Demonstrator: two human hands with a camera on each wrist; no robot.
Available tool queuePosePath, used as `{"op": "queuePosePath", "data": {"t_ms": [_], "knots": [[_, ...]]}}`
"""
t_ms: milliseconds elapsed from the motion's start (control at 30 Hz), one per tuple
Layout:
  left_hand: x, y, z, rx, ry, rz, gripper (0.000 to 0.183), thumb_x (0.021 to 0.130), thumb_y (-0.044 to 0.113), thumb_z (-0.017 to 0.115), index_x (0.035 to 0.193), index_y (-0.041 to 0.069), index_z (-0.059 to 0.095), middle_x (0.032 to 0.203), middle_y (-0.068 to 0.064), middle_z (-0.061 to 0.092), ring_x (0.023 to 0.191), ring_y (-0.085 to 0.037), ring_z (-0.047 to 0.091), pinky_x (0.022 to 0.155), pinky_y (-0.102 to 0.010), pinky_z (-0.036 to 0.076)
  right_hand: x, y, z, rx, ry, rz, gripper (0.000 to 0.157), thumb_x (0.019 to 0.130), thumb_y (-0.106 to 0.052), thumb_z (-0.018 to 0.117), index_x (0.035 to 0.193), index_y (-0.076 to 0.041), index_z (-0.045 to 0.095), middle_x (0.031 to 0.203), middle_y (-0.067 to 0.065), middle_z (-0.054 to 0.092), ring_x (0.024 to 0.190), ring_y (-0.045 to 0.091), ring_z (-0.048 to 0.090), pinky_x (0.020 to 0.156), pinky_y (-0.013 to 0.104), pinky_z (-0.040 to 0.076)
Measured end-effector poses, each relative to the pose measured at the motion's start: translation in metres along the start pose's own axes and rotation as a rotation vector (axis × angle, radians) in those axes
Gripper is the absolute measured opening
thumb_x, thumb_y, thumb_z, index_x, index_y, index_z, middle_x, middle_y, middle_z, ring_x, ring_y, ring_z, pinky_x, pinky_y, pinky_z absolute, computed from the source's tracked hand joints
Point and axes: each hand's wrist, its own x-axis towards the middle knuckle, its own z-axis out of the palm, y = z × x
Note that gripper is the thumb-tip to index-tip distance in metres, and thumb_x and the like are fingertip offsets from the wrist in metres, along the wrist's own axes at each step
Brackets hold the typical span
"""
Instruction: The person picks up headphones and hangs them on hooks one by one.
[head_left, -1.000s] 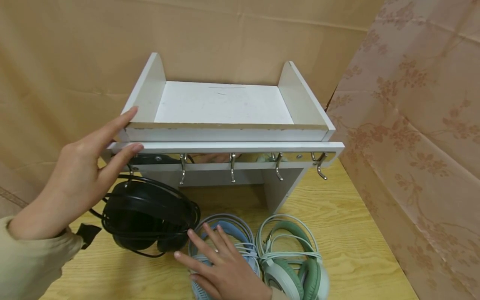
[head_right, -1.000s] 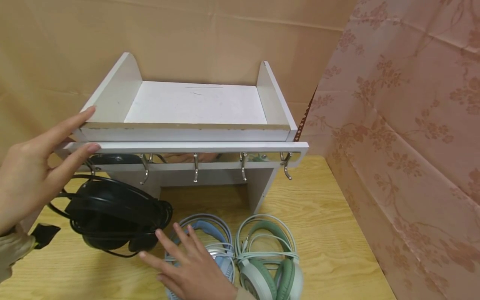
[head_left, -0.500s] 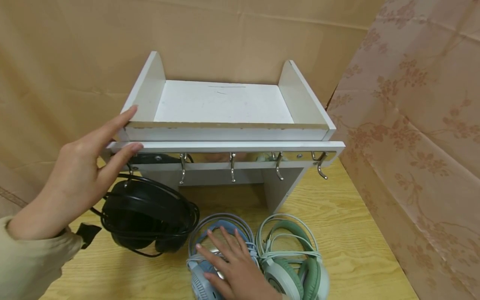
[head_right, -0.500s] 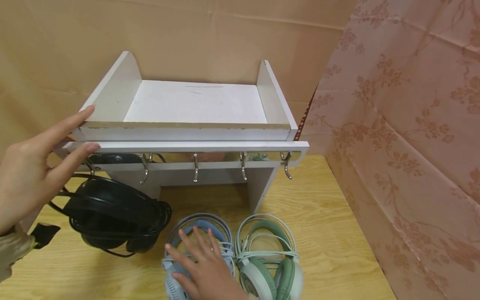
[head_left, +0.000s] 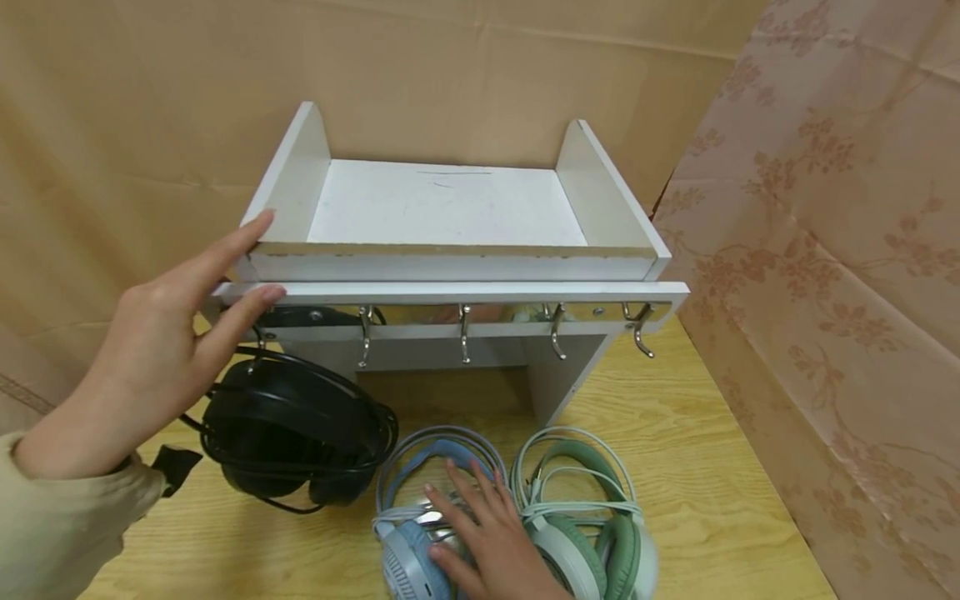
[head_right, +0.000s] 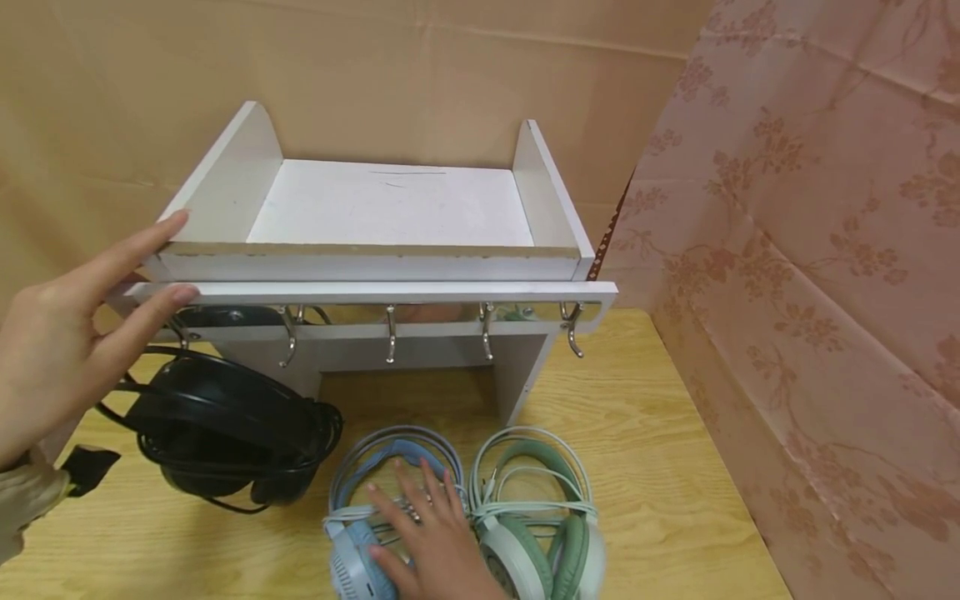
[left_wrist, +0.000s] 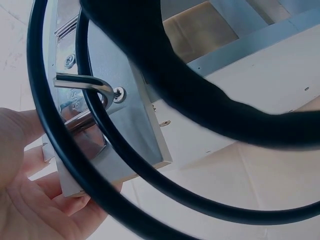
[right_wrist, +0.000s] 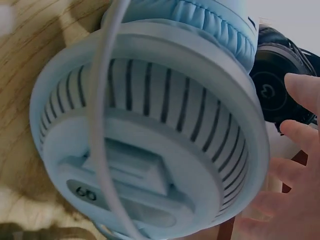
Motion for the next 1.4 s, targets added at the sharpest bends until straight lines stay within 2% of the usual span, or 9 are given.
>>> {"op": "queuePosePath", "data": {"t_ms": [167, 333, 433, 533, 733, 867, 1133, 1400], "knots": [[0.000, 0.000, 0.000, 0.001, 0.000, 0.002, 0.067, 0.085, 0.010, 0.066, 0.143, 0.027, 0.036, 0.122, -0.021, 0.059, 0.050, -0.008, 0.029, 0.063, -0.017, 0.028, -0.004, 0.003, 0.002, 0.030, 0.003, 0.038, 0.056, 0.096, -0.049, 0.038, 0.147, -0.032, 0.022, 0.155, 0.004, 0.020, 0.140, 0.037, 0.019, 0.105, 0.053, 0.021], [0.000, 0.000, 0.000, -0.004, 0.005, 0.005, 0.067, 0.085, 0.010, 0.066, 0.143, 0.027, 0.037, 0.122, -0.021, 0.060, 0.051, -0.010, 0.032, 0.063, -0.017, 0.028, -0.006, 0.004, 0.003, 0.050, -0.019, 0.084, 0.059, 0.094, -0.053, 0.039, 0.147, -0.033, 0.023, 0.155, 0.005, 0.020, 0.137, 0.043, 0.021, 0.098, 0.062, 0.029], [0.000, 0.000, 0.001, -0.013, 0.005, -0.002, 0.066, 0.086, 0.011, 0.066, 0.143, 0.028, 0.036, 0.123, -0.021, 0.059, 0.058, -0.015, 0.041, 0.066, -0.018, 0.028, -0.008, 0.004, 0.002, 0.067, -0.033, 0.117, 0.060, 0.093, -0.056, 0.039, 0.146, -0.034, 0.023, 0.155, 0.005, 0.020, 0.136, 0.045, 0.022, 0.097, 0.063, 0.031], [-0.001, 0.000, 0.002, -0.019, 0.007, -0.005, 0.066, 0.086, 0.011, 0.065, 0.143, 0.028, 0.037, 0.124, -0.021, 0.059, 0.061, -0.017, 0.042, 0.067, -0.017, 0.028, -0.009, 0.006, 0.004, 0.087, -0.047, 0.147, 0.061, 0.092, -0.057, 0.040, 0.146, -0.034, 0.023, 0.155, 0.006, 0.021, 0.136, 0.045, 0.021, 0.096, 0.063, 0.032], [-0.001, -0.001, 0.001, -0.019, -0.002, -0.009, 0.066, 0.086, 0.012, 0.065, 0.143, 0.028, 0.036, 0.122, -0.021, 0.059, 0.059, -0.015, 0.039, 0.062, -0.017, 0.028, -0.010, 0.008, 0.004, 0.162, -0.094, 0.216, 0.073, 0.086, -0.062, 0.047, 0.147, -0.030, 0.023, 0.155, 0.010, 0.018, 0.138, 0.044, 0.019, 0.098, 0.063, 0.030], [-0.001, -0.001, 0.001, -0.024, -0.004, -0.010, 0.066, 0.086, 0.011, 0.065, 0.143, 0.028, 0.036, 0.122, -0.021, 0.059, 0.062, -0.016, 0.043, 0.060, -0.016, 0.029, -0.011, 0.008, 0.003, 0.200, -0.117, 0.272, 0.080, 0.082, -0.066, 0.049, 0.148, -0.029, 0.022, 0.155, 0.012, 0.016, 0.139, 0.042, 0.018, 0.099, 0.063, 0.030], [-0.001, 0.000, 0.001, -0.017, 0.000, -0.009, 0.067, 0.085, 0.011, 0.066, 0.143, 0.029, 0.035, 0.122, -0.020, 0.060, 0.064, -0.016, 0.043, 0.063, -0.017, 0.029, -0.010, 0.009, 0.002, 0.234, -0.147, 0.380, 0.086, 0.079, -0.069, 0.051, 0.148, -0.030, 0.018, 0.154, 0.020, 0.008, 0.135, 0.042, 0.026, 0.089, 0.057, 0.043], [-0.001, 0.000, 0.001, -0.025, 0.000, -0.021, 0.066, 0.086, 0.012, 0.065, 0.143, 0.030, 0.036, 0.126, -0.021, 0.057, 0.071, -0.023, 0.050, 0.070, -0.017, 0.029, -0.006, 0.011, -0.001, 0.256, -0.163, 0.444, 0.096, 0.074, -0.069, 0.058, 0.148, -0.020, 0.022, 0.150, 0.030, 0.011, 0.129, 0.052, 0.029, 0.087, 0.065, 0.038]]}}
